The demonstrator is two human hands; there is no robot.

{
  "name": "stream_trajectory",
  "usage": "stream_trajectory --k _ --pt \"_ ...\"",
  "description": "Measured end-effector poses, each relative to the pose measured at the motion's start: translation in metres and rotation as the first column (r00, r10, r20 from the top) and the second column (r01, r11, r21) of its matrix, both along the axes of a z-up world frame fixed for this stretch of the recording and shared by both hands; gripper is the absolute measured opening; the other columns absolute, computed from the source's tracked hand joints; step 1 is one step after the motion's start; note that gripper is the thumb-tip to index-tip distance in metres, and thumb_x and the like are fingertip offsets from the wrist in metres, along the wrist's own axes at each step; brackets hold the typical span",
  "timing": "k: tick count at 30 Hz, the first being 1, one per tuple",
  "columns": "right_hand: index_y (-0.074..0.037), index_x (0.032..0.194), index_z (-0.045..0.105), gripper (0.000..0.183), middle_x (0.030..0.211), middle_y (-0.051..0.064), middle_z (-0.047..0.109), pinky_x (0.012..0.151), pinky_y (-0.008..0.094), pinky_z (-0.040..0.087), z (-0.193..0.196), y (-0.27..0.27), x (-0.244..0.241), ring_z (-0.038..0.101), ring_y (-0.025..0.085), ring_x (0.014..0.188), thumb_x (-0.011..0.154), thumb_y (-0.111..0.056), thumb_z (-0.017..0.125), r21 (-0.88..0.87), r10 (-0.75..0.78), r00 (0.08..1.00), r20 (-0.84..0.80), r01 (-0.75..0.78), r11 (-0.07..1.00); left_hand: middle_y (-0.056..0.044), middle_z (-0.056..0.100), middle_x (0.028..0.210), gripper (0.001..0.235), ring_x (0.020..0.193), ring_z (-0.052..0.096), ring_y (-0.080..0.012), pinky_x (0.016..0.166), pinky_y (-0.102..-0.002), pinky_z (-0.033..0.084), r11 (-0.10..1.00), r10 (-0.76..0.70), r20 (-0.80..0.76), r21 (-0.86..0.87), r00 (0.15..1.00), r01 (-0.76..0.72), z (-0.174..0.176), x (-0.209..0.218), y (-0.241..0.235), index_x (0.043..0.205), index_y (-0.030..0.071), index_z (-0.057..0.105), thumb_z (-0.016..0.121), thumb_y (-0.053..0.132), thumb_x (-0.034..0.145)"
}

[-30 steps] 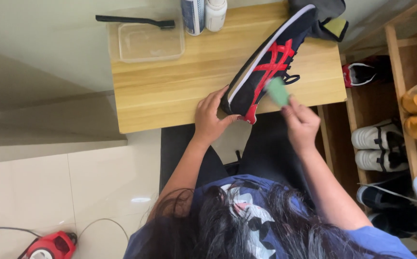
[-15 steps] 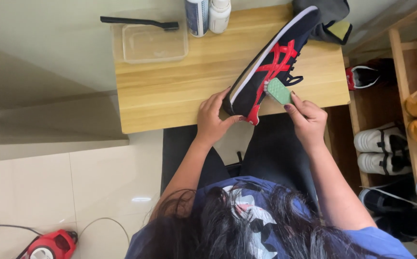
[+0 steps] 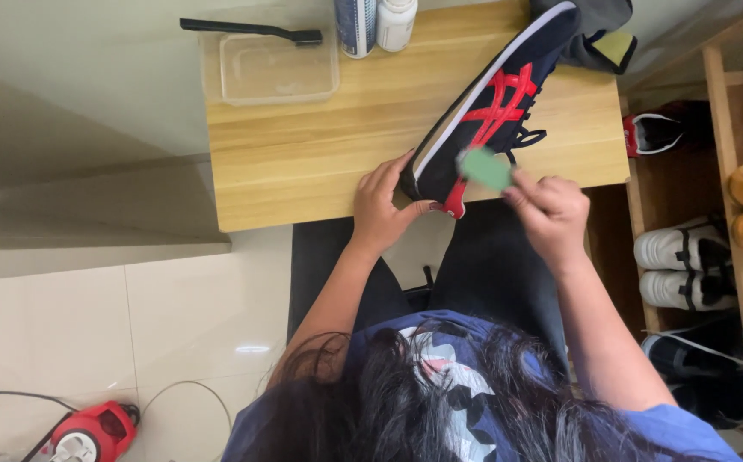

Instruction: The person scrubs the side of a black and red sneaker with a green brush while holding it on a wooden table. They continue to scrub the shoe's surface and laces throughout the video.

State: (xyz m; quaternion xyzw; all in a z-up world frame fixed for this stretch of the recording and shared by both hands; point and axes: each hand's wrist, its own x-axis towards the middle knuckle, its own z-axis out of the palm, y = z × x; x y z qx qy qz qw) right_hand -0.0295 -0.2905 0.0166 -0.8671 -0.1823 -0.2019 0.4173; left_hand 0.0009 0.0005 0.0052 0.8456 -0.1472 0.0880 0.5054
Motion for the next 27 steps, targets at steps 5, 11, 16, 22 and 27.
stream_trajectory --k 5,11,16,22,27 --pt "-0.006 0.109 0.084 0.027 0.064 0.011 0.062 0.065 0.038 0.05 0.002 0.013 -0.008 0.06 0.03 0.058 0.083 -0.007 0.091 -0.035 -0.002 0.998 0.068 0.004 0.999 -0.004 0.064 0.13 0.087 0.12 0.065 -0.0241 0.106 -0.044 0.044 1.0 0.009 -0.009 0.021 1.0 -0.009 -0.006 0.001 -0.001 0.148 0.021 0.052 0.084 0.059 0.077" --pt "-0.003 0.118 0.082 0.028 0.065 0.015 0.059 0.063 0.043 0.048 0.009 0.0 -0.002 0.061 0.035 0.06 0.091 -0.008 0.088 -0.061 -0.06 0.99 0.125 0.068 0.996 -0.003 0.063 0.131 0.084 0.121 0.064 -0.0236 0.106 -0.044 0.045 0.999 -0.019 0.016 0.033 1.0 0.019 -0.003 0.001 0.001 0.147 0.02 0.052 0.086 0.053 0.077" --pt "-0.016 0.117 0.085 0.028 0.062 0.008 0.06 0.061 0.039 0.05 0.034 -0.001 -0.001 0.063 0.03 0.059 0.09 -0.019 0.088 -0.277 -0.059 0.989 0.138 0.096 0.956 -0.005 0.063 0.133 0.085 0.123 0.063 -0.0258 0.106 -0.046 0.045 0.999 -0.034 0.007 0.03 0.999 0.034 -0.002 0.002 0.002 0.147 0.018 0.053 0.088 0.05 0.077" --pt "-0.022 0.112 0.085 0.021 0.063 0.007 0.062 0.063 0.041 0.048 0.074 0.033 -0.007 0.065 0.03 0.062 0.092 -0.028 0.085 -0.425 -0.082 0.978 0.19 0.157 0.892 -0.006 0.062 0.133 0.085 0.123 0.063 -0.0265 0.107 -0.048 0.044 0.999 -0.022 0.012 0.028 1.0 0.021 -0.001 0.001 0.0 0.147 0.018 0.053 0.087 0.05 0.076" --pt "-0.029 0.115 0.086 0.024 0.064 0.0 0.058 0.065 0.034 0.045 0.064 0.027 -0.002 0.065 0.022 0.065 0.092 -0.034 0.087 -0.481 -0.159 0.943 0.294 0.29 0.828 -0.006 0.062 0.134 0.084 0.124 0.063 -0.0266 0.108 -0.048 0.044 0.999 -0.03 -0.009 0.028 0.999 0.031 0.001 -0.001 0.002 0.147 0.018 0.053 0.087 0.049 0.077"
